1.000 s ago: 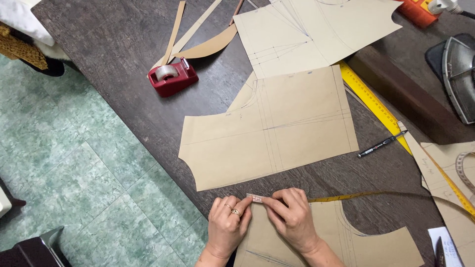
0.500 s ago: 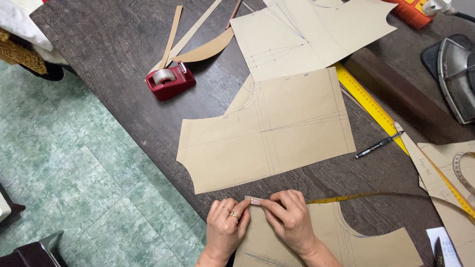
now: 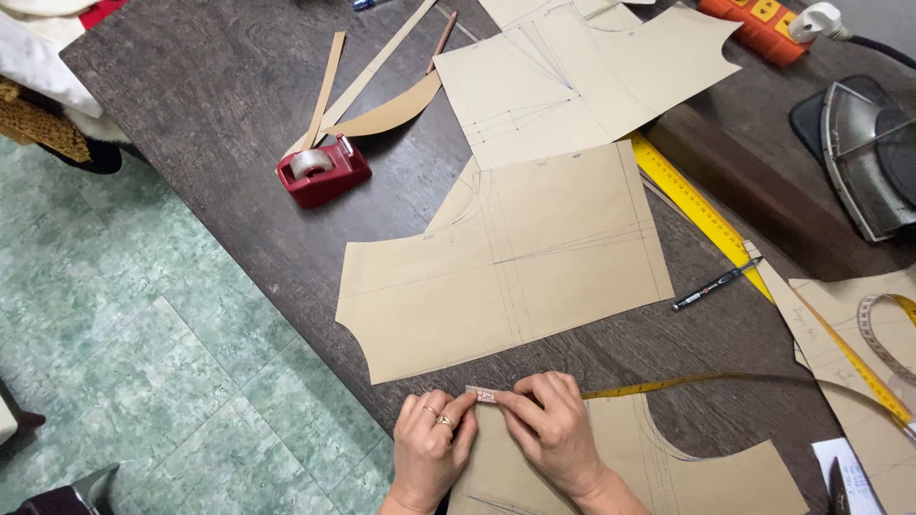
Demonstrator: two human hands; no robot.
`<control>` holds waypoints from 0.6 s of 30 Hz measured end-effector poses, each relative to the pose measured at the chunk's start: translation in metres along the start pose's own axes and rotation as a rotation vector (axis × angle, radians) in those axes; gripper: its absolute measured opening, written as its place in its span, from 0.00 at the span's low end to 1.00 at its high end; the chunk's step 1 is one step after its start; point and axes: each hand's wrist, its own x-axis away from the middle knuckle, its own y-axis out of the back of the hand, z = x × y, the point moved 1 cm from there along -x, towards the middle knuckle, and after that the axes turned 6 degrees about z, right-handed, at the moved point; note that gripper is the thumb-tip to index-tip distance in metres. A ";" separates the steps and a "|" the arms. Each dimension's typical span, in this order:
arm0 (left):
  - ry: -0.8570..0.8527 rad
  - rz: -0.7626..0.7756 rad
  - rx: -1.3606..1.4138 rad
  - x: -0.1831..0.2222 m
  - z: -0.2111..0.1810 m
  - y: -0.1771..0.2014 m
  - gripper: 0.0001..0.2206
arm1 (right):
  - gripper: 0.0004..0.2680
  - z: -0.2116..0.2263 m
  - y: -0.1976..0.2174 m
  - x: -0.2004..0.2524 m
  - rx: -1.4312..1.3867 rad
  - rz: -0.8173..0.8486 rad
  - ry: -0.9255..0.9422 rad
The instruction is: Measuring the curved edge of a paper garment pattern using a flexible measuring tape
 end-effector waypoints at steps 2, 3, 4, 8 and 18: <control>-0.003 0.002 0.001 0.000 0.000 0.000 0.05 | 0.06 0.000 0.001 -0.001 -0.001 0.003 0.000; -0.003 0.005 0.001 0.000 0.000 0.000 0.05 | 0.06 0.001 0.002 -0.001 -0.004 0.008 0.000; -0.006 0.005 0.001 0.000 0.000 0.000 0.05 | 0.06 0.001 0.002 -0.001 -0.003 0.006 -0.001; 0.019 0.008 0.011 -0.003 -0.002 0.002 0.06 | 0.05 0.001 0.002 -0.001 -0.001 -0.018 0.003; 0.191 0.219 -0.094 -0.063 0.002 -0.002 0.12 | 0.02 0.006 0.008 -0.007 -0.022 -0.063 0.022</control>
